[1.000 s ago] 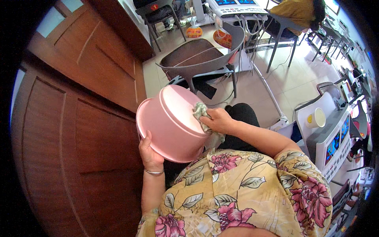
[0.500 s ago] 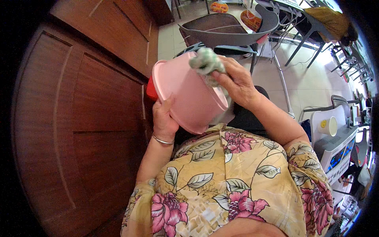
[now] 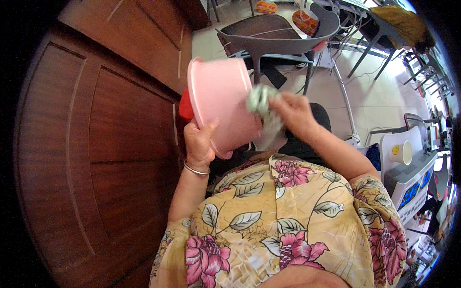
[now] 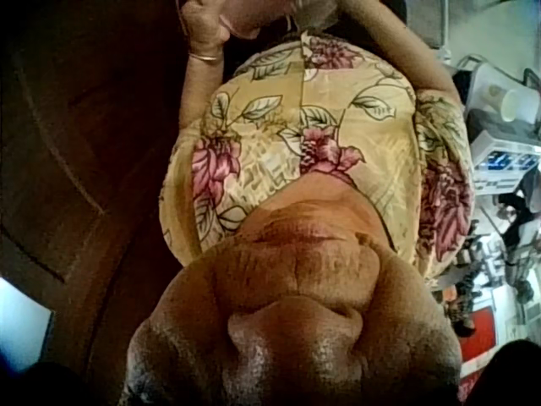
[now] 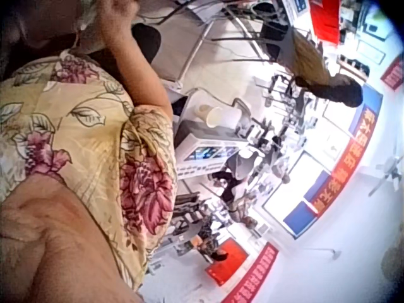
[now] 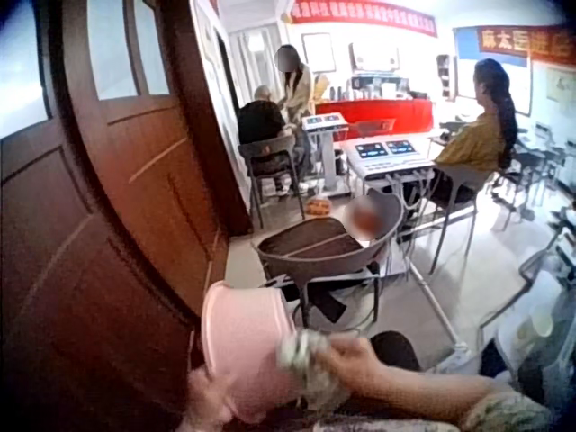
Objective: The person cleans a pink plastic basin by wiping the interior and exterior surfaces with a cloth.
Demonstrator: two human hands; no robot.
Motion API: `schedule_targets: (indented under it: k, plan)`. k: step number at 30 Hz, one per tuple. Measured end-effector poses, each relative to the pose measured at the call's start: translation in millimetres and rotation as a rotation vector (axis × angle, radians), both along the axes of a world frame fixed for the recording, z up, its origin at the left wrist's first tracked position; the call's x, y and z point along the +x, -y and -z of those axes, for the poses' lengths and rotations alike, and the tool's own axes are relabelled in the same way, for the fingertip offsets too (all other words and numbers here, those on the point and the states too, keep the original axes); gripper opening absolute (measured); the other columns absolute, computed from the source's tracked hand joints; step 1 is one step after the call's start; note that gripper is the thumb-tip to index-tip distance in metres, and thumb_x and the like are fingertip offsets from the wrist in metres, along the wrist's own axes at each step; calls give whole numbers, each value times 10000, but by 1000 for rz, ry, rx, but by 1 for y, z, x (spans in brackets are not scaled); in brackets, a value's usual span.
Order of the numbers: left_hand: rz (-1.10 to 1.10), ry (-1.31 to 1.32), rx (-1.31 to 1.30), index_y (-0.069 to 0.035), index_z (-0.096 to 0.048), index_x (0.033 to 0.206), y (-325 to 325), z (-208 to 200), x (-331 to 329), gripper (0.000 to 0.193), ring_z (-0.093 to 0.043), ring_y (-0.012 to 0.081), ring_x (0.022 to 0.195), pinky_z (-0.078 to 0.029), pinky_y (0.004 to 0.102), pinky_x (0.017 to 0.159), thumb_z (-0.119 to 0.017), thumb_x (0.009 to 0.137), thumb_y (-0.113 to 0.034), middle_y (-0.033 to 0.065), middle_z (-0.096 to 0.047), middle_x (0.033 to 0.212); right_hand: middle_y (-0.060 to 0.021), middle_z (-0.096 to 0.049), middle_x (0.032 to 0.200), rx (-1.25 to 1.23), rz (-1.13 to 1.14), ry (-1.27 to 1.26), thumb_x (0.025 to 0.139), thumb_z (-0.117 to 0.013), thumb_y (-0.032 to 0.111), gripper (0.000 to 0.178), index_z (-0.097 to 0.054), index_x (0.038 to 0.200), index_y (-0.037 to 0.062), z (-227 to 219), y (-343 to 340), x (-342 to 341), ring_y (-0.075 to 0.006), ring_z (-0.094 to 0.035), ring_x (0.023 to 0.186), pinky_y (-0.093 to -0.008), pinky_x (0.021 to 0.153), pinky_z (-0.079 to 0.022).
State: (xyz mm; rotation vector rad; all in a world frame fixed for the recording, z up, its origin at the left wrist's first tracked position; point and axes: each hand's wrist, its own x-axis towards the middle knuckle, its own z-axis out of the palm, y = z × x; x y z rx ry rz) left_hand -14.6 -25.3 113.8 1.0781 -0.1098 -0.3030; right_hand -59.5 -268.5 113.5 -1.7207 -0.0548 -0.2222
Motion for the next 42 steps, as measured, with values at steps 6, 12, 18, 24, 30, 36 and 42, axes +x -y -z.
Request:
schedule_targets:
  k: [6, 12, 18, 24, 30, 36, 42]
  plan:
    - [106, 94, 261, 26, -612, 1095, 6, -5, -10, 277, -622, 129, 729, -505, 267, 628, -637, 827, -39, 73, -660, 924, -76, -634, 1039, -658, 2, 664, 657, -709, 142, 356, -657, 1006, 103, -36, -5, 4, -310, -597, 914, -415, 829, -499]
    - [308, 260, 475, 13, -617, 1095, 9, -8, -22, 285, -584, 99, 876, -485, 255, 778, -644, 821, -57, 24, -649, 1009, -67, -609, 1075, -797, -110, 671, 682, -716, 228, 337, -642, 993, 122, -31, -18, 7, -304, -534, 1047, -431, 908, -433]
    - [415, 275, 460, 61, -596, 1084, 15, -17, -29, 271, -585, 106, 869, -465, 251, 800, -622, 826, -19, 81, -656, 976, -169, -625, 989, -612, 184, 427, 824, -582, 201, 206, -637, 945, 43, -14, 22, 54, -382, -581, 922, -445, 810, -470]
    - [487, 520, 615, 48, -608, 1055, 18, -28, -34, 241, -596, 107, 800, -479, 259, 731, -629, 823, -13, 71, -668, 896, -236, -624, 860, -625, 253, 58, 898, -530, 286, 300, -633, 909, 4, 14, 78, 81, -384, -619, 796, -441, 711, -479]
    - [376, 374, 543, 48, -615, 1032, 21, -24, -27, 221, -594, 95, 804, -477, 252, 726, -628, 816, 3, 48, -665, 901, -123, -609, 1184, -649, 77, 663, 740, -689, 197, 277, -650, 991, 84, -21, 10, 15, -335, -582, 916, -441, 842, -464]
    - [398, 362, 514, 49, -616, 1021, 13, -21, -25, 220, -572, 79, 788, -468, 242, 717, -627, 803, 18, 31, -647, 906, -68, -574, 1264, -643, 48, 611, 749, -701, 225, 381, -642, 1118, 156, -21, 23, 27, -340, -556, 1031, -427, 850, -473]
    - [516, 522, 519, 53, -628, 965, 10, -48, -29, 178, -564, 85, 726, -463, 237, 668, -649, 797, -2, 37, -643, 831, -89, -667, 1037, 160, -90, -344, 927, -557, 205, 273, -618, 1145, 52, -17, 84, 84, -189, -630, 904, -328, 816, -504]
